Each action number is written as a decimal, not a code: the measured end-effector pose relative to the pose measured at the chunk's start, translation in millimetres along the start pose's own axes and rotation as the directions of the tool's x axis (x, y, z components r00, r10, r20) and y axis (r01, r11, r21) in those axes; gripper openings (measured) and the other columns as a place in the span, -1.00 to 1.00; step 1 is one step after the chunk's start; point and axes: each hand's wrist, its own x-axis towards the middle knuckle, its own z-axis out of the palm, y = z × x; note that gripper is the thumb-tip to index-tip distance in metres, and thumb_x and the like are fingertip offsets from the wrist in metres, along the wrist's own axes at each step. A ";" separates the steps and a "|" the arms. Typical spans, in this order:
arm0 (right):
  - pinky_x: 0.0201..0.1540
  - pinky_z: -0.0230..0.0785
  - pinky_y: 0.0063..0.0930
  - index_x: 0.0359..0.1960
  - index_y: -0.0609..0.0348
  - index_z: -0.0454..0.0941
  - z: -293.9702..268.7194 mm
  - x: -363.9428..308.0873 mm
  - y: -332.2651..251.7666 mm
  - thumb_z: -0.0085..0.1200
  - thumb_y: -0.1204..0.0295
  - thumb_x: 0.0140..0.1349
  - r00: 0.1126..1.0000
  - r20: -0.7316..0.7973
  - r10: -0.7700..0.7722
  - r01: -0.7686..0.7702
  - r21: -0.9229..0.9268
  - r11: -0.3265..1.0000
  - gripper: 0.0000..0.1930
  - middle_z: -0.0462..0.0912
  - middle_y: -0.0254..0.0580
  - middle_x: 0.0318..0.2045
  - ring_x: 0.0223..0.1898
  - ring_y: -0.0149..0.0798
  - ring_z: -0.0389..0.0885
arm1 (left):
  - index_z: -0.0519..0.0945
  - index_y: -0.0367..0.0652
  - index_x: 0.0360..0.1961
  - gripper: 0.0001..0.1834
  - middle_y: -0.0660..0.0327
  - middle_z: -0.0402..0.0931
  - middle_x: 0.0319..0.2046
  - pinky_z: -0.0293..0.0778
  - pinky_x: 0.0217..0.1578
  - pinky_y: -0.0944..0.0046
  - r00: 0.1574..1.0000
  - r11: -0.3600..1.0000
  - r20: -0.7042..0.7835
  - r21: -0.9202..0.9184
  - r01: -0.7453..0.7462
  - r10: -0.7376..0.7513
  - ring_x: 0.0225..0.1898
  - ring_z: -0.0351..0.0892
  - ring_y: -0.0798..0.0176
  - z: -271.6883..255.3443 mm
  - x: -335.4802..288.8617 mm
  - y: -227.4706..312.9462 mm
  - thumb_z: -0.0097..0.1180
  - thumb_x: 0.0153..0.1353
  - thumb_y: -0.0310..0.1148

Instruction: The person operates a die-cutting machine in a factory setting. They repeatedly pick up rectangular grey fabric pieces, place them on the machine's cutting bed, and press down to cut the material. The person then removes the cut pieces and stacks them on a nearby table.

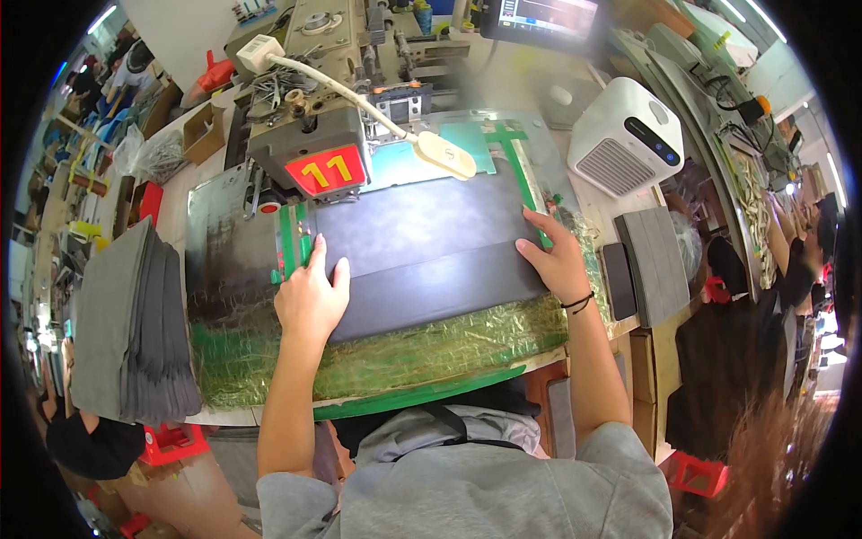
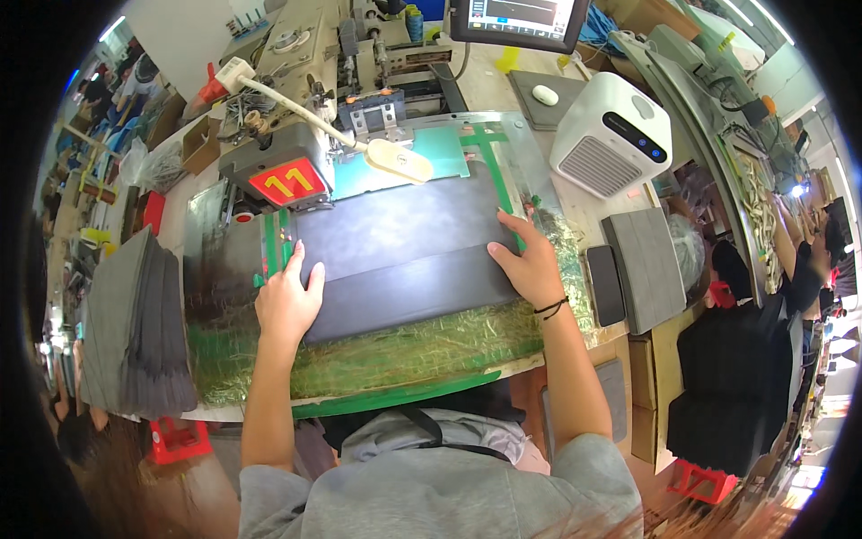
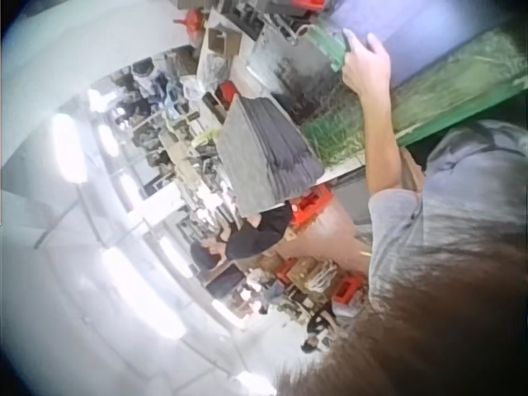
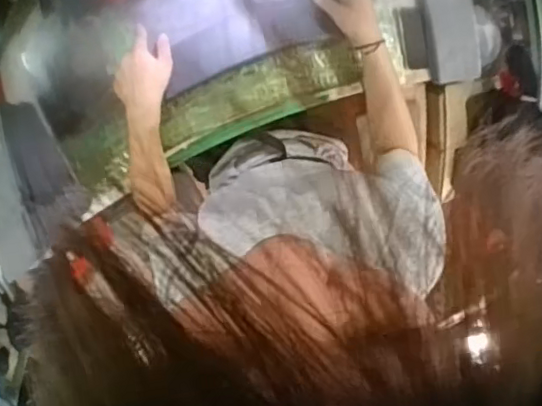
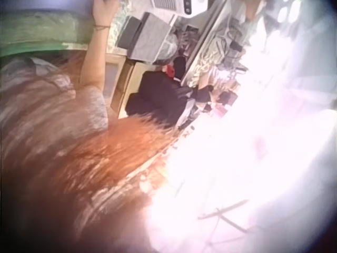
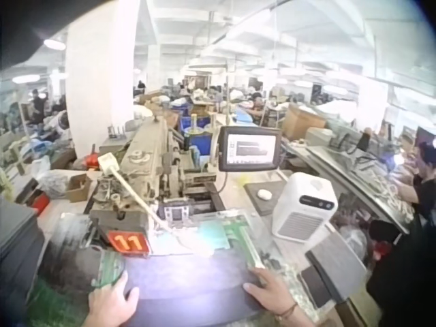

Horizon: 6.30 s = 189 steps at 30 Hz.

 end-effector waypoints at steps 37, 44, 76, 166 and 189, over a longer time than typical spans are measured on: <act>0.35 0.49 0.00 0.24 0.06 0.63 -166.8 -81.6 94.2 0.05 0.51 0.48 0.924 -0.350 -0.156 -0.214 -0.810 0.545 -0.66 0.70 0.21 0.20 0.26 0.25 0.64 | 0.80 -0.01 0.17 -0.60 0.12 0.34 -0.33 0.49 -0.16 0.02 0.830 0.878 -0.340 -0.027 -0.478 0.442 -0.22 0.46 0.00 27.0 12.0 -7.5 0.27 0.32 -0.41; 0.16 0.55 0.08 0.55 0.06 0.36 -182.7 -83.7 92.7 -0.09 0.73 0.32 0.942 -0.333 -0.032 -0.290 -0.860 0.420 -0.29 0.68 0.23 0.20 0.15 0.29 0.68 | 0.81 -0.07 0.16 -0.62 0.12 0.38 -0.31 0.44 -0.11 0.03 0.823 0.860 -0.351 -0.087 -0.503 0.446 -0.21 0.44 0.01 25.2 13.9 -7.4 0.29 0.33 -0.36; 0.50 0.29 0.15 0.23 0.16 0.70 19.9 -30.8 -32.3 0.00 0.76 0.04 0.838 0.270 -0.474 0.536 -0.568 0.624 -0.35 0.64 -0.06 0.31 0.38 0.20 0.51 | 0.72 -0.26 0.21 -0.43 0.09 0.67 0.26 0.53 0.20 -0.01 0.731 0.767 -0.378 -0.077 -0.637 0.568 0.10 0.58 -0.04 24.6 14.0 -6.3 0.17 0.11 -0.64; 0.62 0.07 0.11 0.28 0.07 0.63 32.4 40.1 -23.0 -0.04 0.43 0.43 0.835 0.363 -0.414 0.547 -0.462 0.699 -0.58 0.52 -0.01 0.42 0.53 0.20 0.32 | 0.57 -0.25 0.40 -0.28 -0.06 0.47 0.42 0.18 0.55 -0.24 0.787 0.794 -0.161 -0.029 -0.607 0.595 0.49 0.33 -0.21 18.1 13.3 -17.5 0.09 0.12 -0.59; 0.59 0.06 0.16 0.29 0.14 0.61 87.1 31.8 -53.4 0.03 0.51 0.27 0.793 0.404 -0.456 0.608 -0.464 0.645 -0.49 0.49 0.04 0.45 0.50 0.23 0.32 | 0.62 -0.27 0.34 -0.38 -0.06 0.52 0.40 0.21 0.53 -0.24 0.796 0.805 -0.168 -0.017 -0.593 0.582 0.45 0.40 -0.25 -5.3 18.1 -75.4 0.02 0.21 -0.55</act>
